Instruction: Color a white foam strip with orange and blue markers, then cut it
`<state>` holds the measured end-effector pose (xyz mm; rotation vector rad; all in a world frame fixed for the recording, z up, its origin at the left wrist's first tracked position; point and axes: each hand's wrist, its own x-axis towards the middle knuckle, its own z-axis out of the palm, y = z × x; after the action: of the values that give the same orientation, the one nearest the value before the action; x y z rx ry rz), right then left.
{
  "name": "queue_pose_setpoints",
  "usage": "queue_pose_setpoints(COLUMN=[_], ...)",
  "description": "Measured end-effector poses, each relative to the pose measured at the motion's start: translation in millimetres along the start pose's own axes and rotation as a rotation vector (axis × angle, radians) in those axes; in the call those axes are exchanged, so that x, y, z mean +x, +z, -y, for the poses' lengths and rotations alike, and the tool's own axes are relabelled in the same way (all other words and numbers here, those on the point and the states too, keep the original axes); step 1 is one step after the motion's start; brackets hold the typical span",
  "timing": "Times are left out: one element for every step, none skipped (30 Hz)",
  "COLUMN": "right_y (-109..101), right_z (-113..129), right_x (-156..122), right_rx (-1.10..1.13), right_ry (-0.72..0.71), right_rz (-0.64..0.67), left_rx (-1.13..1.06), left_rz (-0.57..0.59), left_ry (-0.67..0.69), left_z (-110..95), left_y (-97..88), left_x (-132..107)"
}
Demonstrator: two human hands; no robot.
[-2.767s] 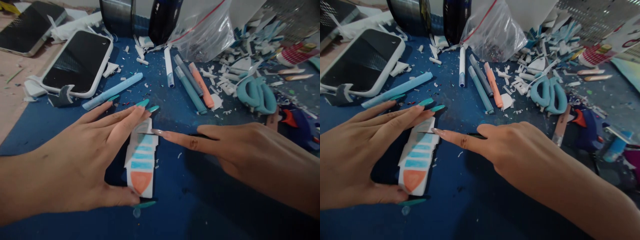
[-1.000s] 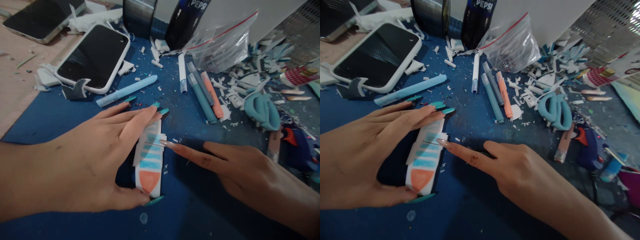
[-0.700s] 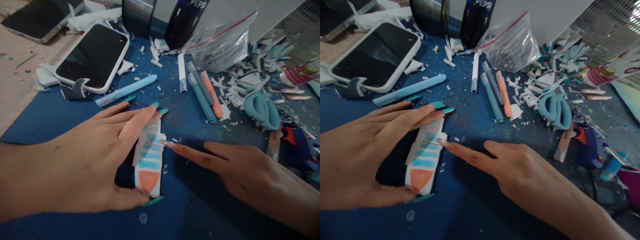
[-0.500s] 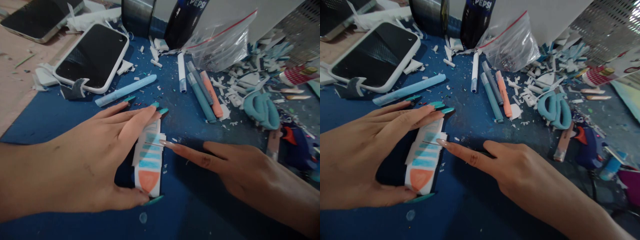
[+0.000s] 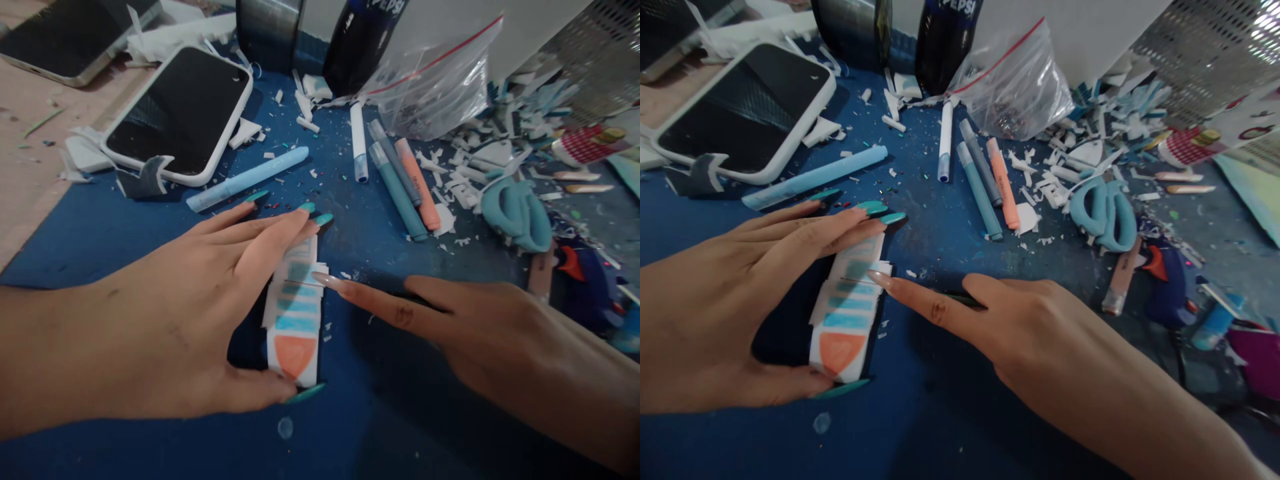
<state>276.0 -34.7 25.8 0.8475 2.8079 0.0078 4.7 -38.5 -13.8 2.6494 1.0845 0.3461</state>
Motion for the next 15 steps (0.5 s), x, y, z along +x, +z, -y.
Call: queue_pose_setpoints(right_y=[0, 0, -1, -2, -3, -4, -5, -6, -7, -8, -9, -11, -12, -14, -16], right_z=[0, 0, 1, 1, 1, 2, 2, 2, 2, 2, 2, 3, 4, 5, 6], right_x=[0, 0, 0, 0, 0, 1, 1, 2, 2, 2, 3, 3, 4, 4, 5], right_rx=[-0.008, -0.015, -0.022, -0.025, -0.025, -0.026, -0.029, -0.035, -0.046, -0.058, -0.066, -0.071, -0.072, -0.075, -0.081], right_ry=[0.001, -0.001, -0.003, -0.006, -0.008, -0.008, -0.007, -0.004, 0.001, 0.003, -0.001, -0.004, -0.010, -0.011, -0.006], right_rz=[-0.002, -0.005, -0.010, -0.014, -0.018, -0.014, -0.011, 0.003, 0.013, 0.020, 0.019, 0.019, 0.011, 0.005, 0.005], left_rx=[-0.016, -0.036, -0.055, -0.074, -0.089, -0.099, -0.104, -0.107, -0.108, -0.109, -0.110, -0.111, -0.112, -0.110, -0.106], left_rz=[0.003, 0.006, 0.009, 0.016, 0.024, 0.030, 0.039, 0.046, 0.052, 0.052, 0.048, 0.045, 0.045, 0.045, 0.053], left_ry=[-0.002, -0.004, -0.004, -0.005, -0.007, -0.009, -0.010, -0.010, -0.009, -0.008, -0.005, -0.006, -0.008, -0.013, -0.021], left_z=[0, 0, 1, 1, 1, 2, 2, 2, 2, 2, 2, 1, 1, 1, 1], left_y=[0.1, 0.1, 0.2, 0.1, 0.0, -0.2, -0.5, -0.9, -1.3, -1.6, -1.9, -2.0, -2.1, -2.2, -2.2], left_x=[1, 1, 2, 2, 3, 3, 3, 3, 3, 4, 4, 4, 4, 4, 4])
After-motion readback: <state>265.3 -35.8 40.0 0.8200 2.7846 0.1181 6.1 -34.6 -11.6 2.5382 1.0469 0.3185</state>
